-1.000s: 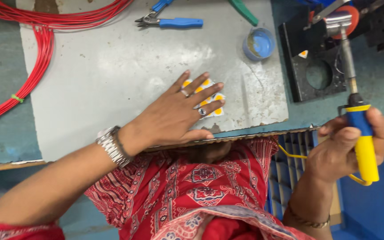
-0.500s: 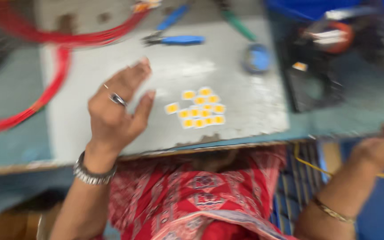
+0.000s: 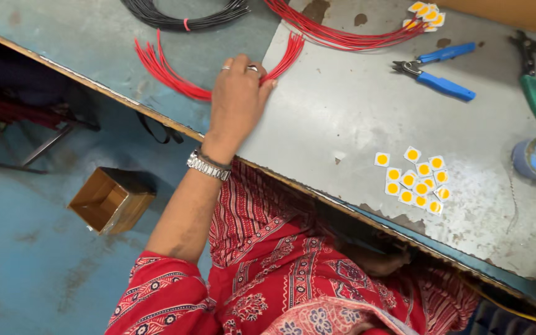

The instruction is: The person solders red wire ends onto small LED chip modules at a workbench using a soldering iron, dipping stripped wire tips into a container of flux or solder paste first. They strip wire ends with pliers, solder each connection, and set the finished LED modules in a pile on the bench.

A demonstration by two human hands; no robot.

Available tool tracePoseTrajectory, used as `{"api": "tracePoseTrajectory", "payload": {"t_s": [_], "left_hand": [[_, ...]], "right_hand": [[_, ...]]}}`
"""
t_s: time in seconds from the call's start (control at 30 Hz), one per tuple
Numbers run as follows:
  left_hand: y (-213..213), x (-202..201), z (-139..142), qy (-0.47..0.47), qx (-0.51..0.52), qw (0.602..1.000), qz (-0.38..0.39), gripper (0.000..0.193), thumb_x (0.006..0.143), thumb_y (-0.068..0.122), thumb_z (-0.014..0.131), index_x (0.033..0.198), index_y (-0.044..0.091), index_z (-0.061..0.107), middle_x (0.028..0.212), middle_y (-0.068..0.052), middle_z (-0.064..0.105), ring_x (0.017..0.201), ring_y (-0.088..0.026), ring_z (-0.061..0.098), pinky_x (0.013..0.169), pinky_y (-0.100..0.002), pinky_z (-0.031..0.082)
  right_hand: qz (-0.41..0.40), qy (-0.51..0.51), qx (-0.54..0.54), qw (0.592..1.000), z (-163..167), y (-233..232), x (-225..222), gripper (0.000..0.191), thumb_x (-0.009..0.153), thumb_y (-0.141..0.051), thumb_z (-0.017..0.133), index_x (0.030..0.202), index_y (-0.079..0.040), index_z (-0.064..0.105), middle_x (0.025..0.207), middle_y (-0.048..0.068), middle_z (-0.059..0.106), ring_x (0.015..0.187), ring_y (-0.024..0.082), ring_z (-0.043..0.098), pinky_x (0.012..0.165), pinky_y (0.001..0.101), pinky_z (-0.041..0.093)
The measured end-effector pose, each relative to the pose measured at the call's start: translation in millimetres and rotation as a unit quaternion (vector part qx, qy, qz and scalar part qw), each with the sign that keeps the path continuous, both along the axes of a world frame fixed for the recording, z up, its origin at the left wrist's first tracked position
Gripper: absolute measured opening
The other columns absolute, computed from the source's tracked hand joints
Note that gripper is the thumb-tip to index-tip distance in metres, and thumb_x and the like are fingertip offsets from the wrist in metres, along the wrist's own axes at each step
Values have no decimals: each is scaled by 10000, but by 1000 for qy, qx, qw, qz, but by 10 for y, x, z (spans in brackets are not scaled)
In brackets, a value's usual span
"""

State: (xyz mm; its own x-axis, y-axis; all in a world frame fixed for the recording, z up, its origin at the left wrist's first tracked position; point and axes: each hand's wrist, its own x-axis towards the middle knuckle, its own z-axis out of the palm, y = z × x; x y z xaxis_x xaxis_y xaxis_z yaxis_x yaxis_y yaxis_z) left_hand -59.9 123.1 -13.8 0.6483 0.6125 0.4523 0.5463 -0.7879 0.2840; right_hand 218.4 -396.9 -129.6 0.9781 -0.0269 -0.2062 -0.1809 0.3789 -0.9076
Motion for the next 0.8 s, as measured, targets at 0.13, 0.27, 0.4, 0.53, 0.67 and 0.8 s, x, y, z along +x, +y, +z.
{"api": "tracePoseTrajectory", "payload": {"t_s": [0.13, 0.27, 0.4, 0.53, 0.67, 0.8], "left_hand": [[-216, -131, 165, -14, 7, 1000, -19, 212, 973, 235, 718, 978, 26, 686, 938, -168, 675, 892, -374, 646, 742, -477, 516], [-836, -414, 244, -46, -179, 982, -32, 184, 1024, 222, 664, 1043, 40, 678, 641, -172, 613, 615, -379, 646, 555, -482, 469], [-1546, -524, 222, -116, -227, 941, -222, 176, 987, 207, 696, 1047, 44, 667, 838, -160, 699, 738, -339, 700, 623, -417, 528], [-1826, -546, 151, -127, -350, 879, -298, 164, 975, 170, 715, 1007, 16, 671, 803, -134, 674, 707, -304, 689, 616, -385, 524], [-1781, -561, 23, -42, -440, 833, -332, 149, 973, 161, 703, 1003, 17, 724, 718, -132, 649, 603, -261, 646, 565, -358, 493], [-1787, -543, -41, -22, -486, 799, -353, 153, 969, 173, 702, 1013, 30, 730, 732, -120, 684, 581, -214, 652, 535, -334, 482]], "right_hand": [[180, -36, 102, 978, 241, 333, -460, 259, 1076, -50, 521, 1300, 79, 544, 1160, 222, 615, 1101, 357, 652, 918, 513, 529], [433, 65, -32, 898, 643, 1080, -1264, 491, 928, 1, 486, 1403, 108, 545, 1288, 311, 650, 1080, 419, 700, 971, 521, 544], [597, -44, 16, 801, 860, 1850, -1804, 535, 1007, -151, 539, 1498, 41, 451, 1479, 223, 579, 1357, 319, 583, 1128, 436, 473], [587, -21, 47, 808, 949, 1968, -1913, 333, 1055, -172, 572, 1300, 50, 609, 1421, 236, 627, 1365, 306, 590, 1117, 451, 501], [550, -12, 57, 833, 833, 1835, -1916, 265, 1091, -169, 550, 1123, 42, 709, 1305, 240, 714, 1270, 314, 674, 1091, 455, 544], [560, 11, 49, 827, 760, 1654, -1927, 281, 1079, -175, 546, 1185, 36, 699, 1329, 204, 713, 1234, 282, 678, 1069, 439, 546]]}}
